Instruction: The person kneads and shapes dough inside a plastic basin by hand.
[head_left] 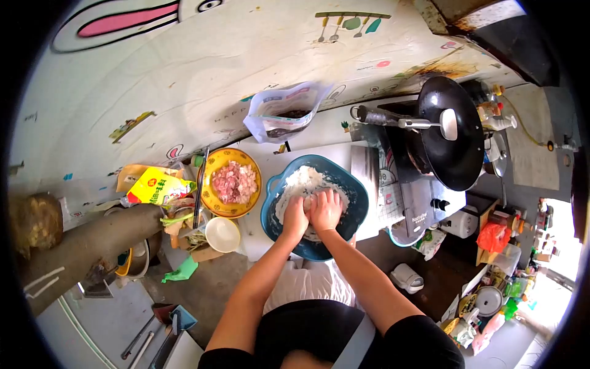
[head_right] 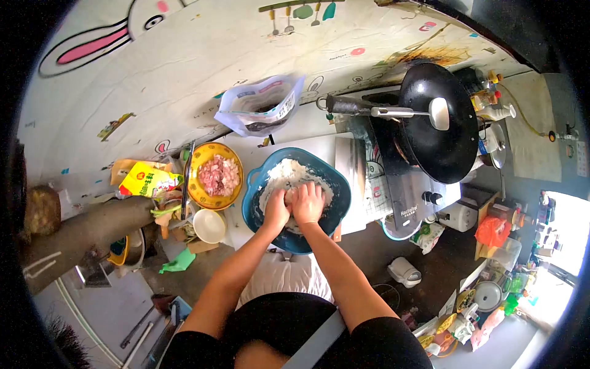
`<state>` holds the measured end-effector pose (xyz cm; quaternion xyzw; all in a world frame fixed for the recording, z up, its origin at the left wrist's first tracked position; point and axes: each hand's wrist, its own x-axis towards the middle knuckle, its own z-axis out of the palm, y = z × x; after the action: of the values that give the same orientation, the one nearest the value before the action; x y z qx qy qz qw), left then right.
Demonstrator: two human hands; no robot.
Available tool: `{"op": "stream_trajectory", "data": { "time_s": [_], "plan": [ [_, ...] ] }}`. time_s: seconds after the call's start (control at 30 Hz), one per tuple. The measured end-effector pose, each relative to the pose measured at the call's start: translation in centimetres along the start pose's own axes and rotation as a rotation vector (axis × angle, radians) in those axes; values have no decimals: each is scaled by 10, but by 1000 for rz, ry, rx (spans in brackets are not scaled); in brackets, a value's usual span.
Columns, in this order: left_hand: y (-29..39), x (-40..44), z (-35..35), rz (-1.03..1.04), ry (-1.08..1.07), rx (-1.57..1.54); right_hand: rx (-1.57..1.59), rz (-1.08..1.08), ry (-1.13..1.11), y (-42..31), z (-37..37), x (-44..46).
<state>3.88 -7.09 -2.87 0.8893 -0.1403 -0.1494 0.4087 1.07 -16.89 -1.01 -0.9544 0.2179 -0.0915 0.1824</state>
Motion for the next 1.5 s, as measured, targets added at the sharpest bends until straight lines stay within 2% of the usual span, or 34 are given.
{"op": "stream_trajectory", "data": {
  "time_s": [0.27,0.37,0.47,0.57,0.67,0.77,0.8,0.87,0.93,0.97,1.03,1.07,1.13,1.17,1.27,1.3,1.4,1.5],
  "plan": [
    [13,15,-8,-31,-130,127,55,-26,-37,15,16,35],
    [20,8,-12,-15,-108,140,66,-41,-8,21,20,37],
    [33,-12,-19,-96,7,65,99,-31,-5,26,23,42],
    [-7,-47,25,-180,-14,-35,103,-20,-3,22,18,41],
    [15,-50,26,-747,-246,-934,172,10,-47,21,15,39],
    [16,-38,26,-835,-200,-1085,380,294,-280,19,-5,39],
    [17,-35,22,-859,-191,-1110,385,298,-288,19,-15,39],
    [22,-35,14,-797,-164,-1026,398,306,-309,17,-33,34],
    [27,-36,3,-726,-167,-875,372,282,-233,11,-47,27],
    [7,-39,21,-551,-56,-764,330,290,-203,4,-56,23],
    [5,-38,7,-322,-90,-512,279,271,-93,-3,-59,10],
    [4,-37,1,-214,-102,-385,270,284,-120,-3,-54,3],
    [-3,-39,5,-67,10,-244,255,309,-185,-3,-43,-11],
    [-6,-39,8,4,65,-172,246,313,-146,-6,-38,-19],
    [5,-26,3,-103,-58,-195,44,121,48,-16,-26,-28],
    [3,-22,3,-121,-124,-134,15,135,47,-19,-20,-27],
    [-2,-14,-2,-38,-105,-49,79,94,30,-15,-12,-20],
    [1,-9,-2,-41,-120,-30,147,83,3,-3,-2,-11]
  ]
}}
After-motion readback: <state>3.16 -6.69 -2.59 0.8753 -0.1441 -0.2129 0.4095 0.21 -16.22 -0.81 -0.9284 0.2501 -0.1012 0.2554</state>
